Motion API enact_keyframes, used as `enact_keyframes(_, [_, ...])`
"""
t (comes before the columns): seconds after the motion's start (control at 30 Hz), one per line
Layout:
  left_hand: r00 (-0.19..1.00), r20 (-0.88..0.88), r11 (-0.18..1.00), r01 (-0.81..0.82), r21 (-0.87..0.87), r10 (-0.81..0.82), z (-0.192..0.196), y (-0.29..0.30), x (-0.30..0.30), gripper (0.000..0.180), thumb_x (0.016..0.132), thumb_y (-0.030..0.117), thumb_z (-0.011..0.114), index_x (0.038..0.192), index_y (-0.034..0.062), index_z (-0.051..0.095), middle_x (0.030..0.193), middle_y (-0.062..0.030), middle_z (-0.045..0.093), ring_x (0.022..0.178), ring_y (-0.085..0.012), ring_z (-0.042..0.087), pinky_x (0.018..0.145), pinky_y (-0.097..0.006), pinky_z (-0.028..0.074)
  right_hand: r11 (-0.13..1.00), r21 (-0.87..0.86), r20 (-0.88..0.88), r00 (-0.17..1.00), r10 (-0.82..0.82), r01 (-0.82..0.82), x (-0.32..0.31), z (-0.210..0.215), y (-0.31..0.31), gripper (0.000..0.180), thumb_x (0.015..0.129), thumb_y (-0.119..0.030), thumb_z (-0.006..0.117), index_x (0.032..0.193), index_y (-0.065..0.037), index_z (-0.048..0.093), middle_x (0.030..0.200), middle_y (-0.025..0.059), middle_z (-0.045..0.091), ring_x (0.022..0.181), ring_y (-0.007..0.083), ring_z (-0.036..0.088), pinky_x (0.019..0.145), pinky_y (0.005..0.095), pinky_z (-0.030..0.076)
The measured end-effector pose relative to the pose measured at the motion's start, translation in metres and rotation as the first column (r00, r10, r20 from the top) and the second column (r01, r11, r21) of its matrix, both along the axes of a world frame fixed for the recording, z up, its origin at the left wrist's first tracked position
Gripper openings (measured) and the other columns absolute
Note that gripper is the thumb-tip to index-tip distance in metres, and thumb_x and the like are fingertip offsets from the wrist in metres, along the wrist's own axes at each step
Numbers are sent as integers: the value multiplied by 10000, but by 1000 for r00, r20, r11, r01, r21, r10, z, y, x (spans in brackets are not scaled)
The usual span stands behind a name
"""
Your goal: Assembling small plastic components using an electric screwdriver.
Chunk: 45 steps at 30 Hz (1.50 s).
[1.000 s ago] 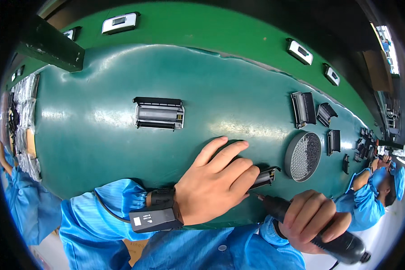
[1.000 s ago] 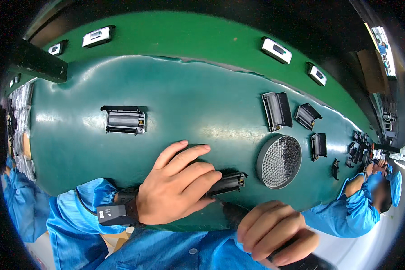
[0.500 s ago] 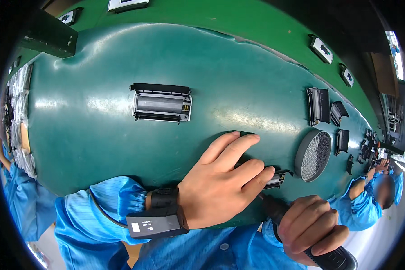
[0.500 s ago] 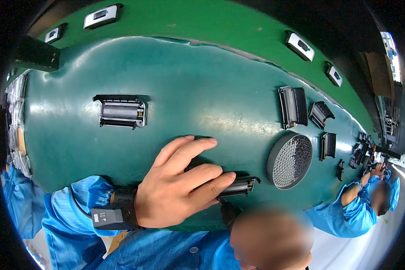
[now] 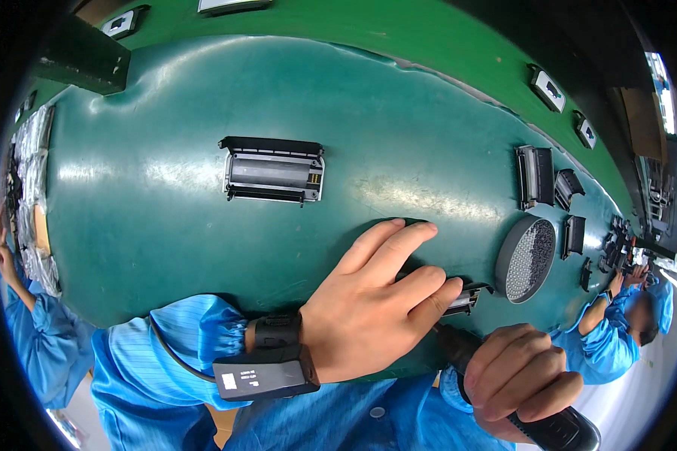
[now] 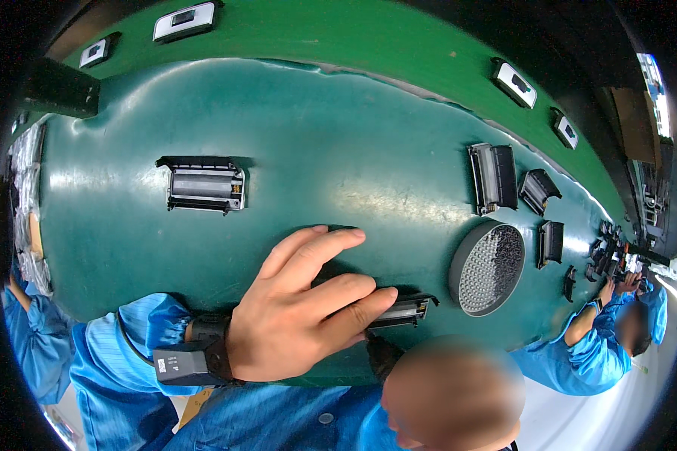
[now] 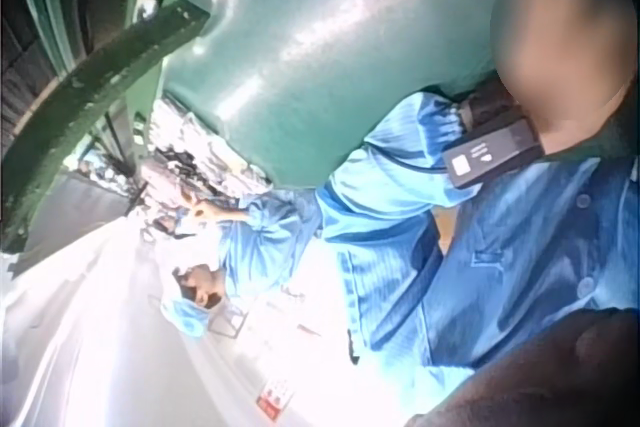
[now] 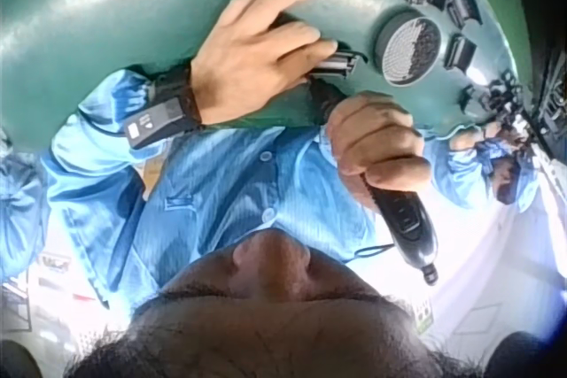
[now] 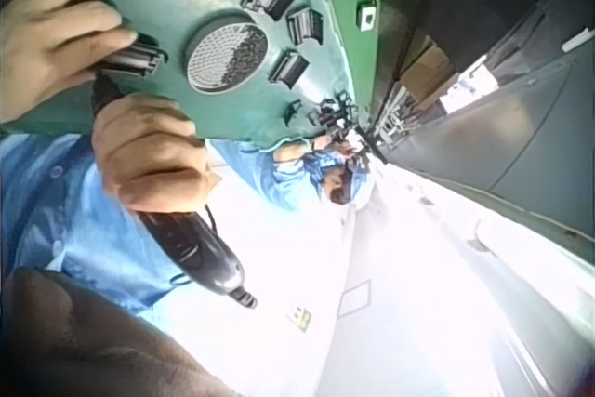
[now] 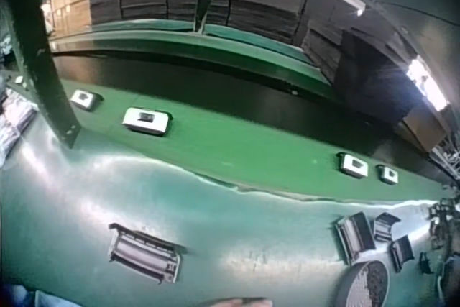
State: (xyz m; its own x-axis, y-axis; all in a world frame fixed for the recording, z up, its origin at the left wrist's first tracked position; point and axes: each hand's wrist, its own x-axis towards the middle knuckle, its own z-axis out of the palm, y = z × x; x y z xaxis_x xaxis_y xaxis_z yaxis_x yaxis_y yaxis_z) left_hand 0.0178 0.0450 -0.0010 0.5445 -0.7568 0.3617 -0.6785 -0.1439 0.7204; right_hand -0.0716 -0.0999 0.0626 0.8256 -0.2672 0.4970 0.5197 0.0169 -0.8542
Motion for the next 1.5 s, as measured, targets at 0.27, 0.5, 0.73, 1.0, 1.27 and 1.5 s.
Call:
enact_keyframes(0.27, [1000, -2, 1000, -19, -24, 19, -1, -1, -2, 496, 655, 207, 821, 1132, 97, 748, 1082, -32, 623, 1249, -347, 544, 1006, -559, 502, 1000, -15, -14, 1000, 21, -21, -1, 1, -6, 369, 1063, -427, 491, 872, -112, 517, 663, 50, 628, 517, 172, 599, 457, 284, 521])
enact_keyframes(0.5, [999, 3, 999, -33, -41, 33, -2, -1, -3, 477, 663, 198, 812, 1123, 90, 750, 1069, -39, 622, 1238, -356, 544, 1001, -560, 505, 977, -147, -1, 988, 157, -155, 4, -4, -12, 275, 1028, -342, 586, 891, -112, 525, 676, 48, 639, 539, 162, 621, 493, 289, 558])
enact_keyframes(0.73, [1000, 5, 999, -25, -46, 26, -2, -4, -5, 456, 677, 186, 807, 1118, 84, 756, 1078, -40, 618, 1240, -356, 538, 995, -552, 510, 988, 12, -34, 987, 154, -154, 1, 4, -10, 192, 987, -206, 654, 848, -94, 584, 736, 58, 691, 579, 164, 649, 530, 289, 566])
enact_keyframes(1.0, [988, -70, 983, -146, -114, 139, -7, -15, -7, 173, 850, 180, 799, 889, 32, 720, 937, -21, 642, 1150, -337, 604, 913, -536, 553, 782, -68, -39, 785, 619, -620, 29, 8, -46, 126, 847, -46, 708, 932, -41, 614, 845, 88, 643, 678, 231, 626, 642, 366, 570])
enact_keyframes(1.27, [997, -13, 997, -72, -41, 72, 4, -8, -3, 288, 774, 171, 808, 1050, 96, 771, 1032, -7, 644, 1240, -333, 554, 982, -550, 513, 881, -85, 48, 881, 470, -465, 15, -9, -39, 181, 967, -219, 632, 888, -58, 610, 678, 67, 650, 568, 203, 640, 542, 323, 550])
enact_keyframes(1.5, [994, 63, 994, 87, 62, -91, 18, 2, 1, 551, 690, 201, 839, 1214, 101, 703, 1140, -44, 618, 1332, -349, 486, 1100, -576, 410, 950, 294, 120, 990, 69, -102, -16, 7, -32, 585, 1030, -628, 453, 1065, -51, 547, 649, 43, 540, 556, 170, 554, 469, 327, 466])
